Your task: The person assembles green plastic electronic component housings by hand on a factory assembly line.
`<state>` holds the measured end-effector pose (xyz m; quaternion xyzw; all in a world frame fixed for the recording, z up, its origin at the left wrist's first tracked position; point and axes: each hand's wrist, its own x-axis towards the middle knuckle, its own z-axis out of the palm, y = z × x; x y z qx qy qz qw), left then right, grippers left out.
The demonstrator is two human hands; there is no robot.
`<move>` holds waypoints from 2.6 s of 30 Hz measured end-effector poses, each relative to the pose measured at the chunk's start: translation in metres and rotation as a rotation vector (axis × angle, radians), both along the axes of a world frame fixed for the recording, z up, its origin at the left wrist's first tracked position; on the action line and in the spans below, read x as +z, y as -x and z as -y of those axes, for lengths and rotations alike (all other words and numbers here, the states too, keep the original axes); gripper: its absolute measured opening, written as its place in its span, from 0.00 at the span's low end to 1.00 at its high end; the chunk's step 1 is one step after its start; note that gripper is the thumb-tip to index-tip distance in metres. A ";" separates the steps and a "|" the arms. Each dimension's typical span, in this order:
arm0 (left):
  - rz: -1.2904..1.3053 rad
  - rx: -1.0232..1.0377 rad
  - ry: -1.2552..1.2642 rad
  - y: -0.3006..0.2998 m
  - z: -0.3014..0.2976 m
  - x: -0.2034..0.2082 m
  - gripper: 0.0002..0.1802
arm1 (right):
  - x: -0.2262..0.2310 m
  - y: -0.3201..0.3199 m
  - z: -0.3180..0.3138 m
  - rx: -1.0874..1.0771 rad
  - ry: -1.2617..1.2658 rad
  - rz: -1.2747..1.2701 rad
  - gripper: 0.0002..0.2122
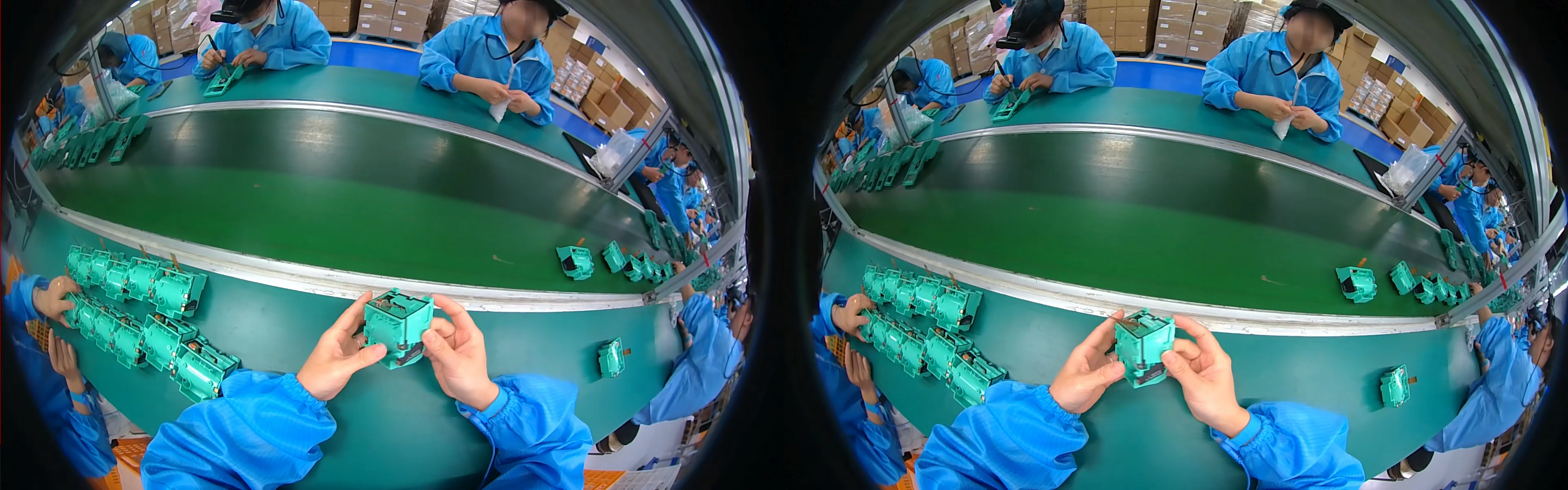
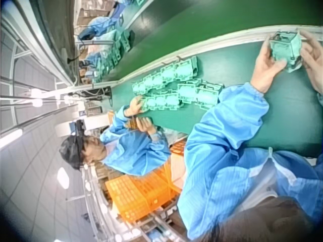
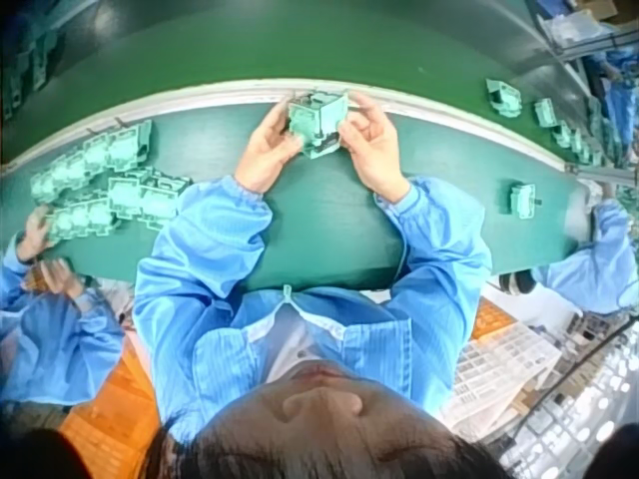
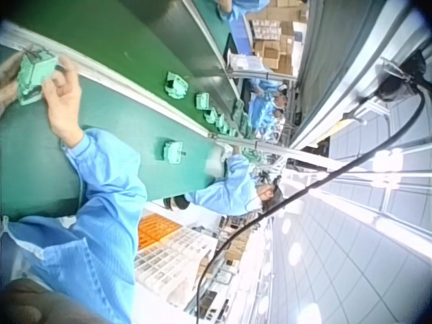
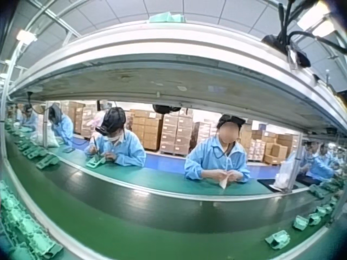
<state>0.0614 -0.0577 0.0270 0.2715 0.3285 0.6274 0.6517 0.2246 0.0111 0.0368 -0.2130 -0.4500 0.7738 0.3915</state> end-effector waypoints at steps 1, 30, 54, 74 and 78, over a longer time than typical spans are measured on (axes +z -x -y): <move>0.000 0.000 0.001 0.000 0.000 -0.001 0.45 | 0.002 0.001 0.004 0.000 0.001 0.000 0.22; -2.169 0.482 0.580 0.087 0.048 0.043 0.34 | -0.003 0.002 0.009 -0.066 -0.261 0.179 0.10; -2.118 0.568 0.615 0.068 0.130 0.050 0.43 | -0.003 0.008 0.010 -0.021 -0.268 0.236 0.05; -2.111 0.530 0.730 0.061 0.154 0.047 0.44 | -0.001 0.009 0.012 -0.086 -0.312 0.293 0.03; -2.134 0.561 0.757 0.068 0.156 0.039 0.44 | -0.004 0.008 0.011 -0.078 -0.302 0.289 0.03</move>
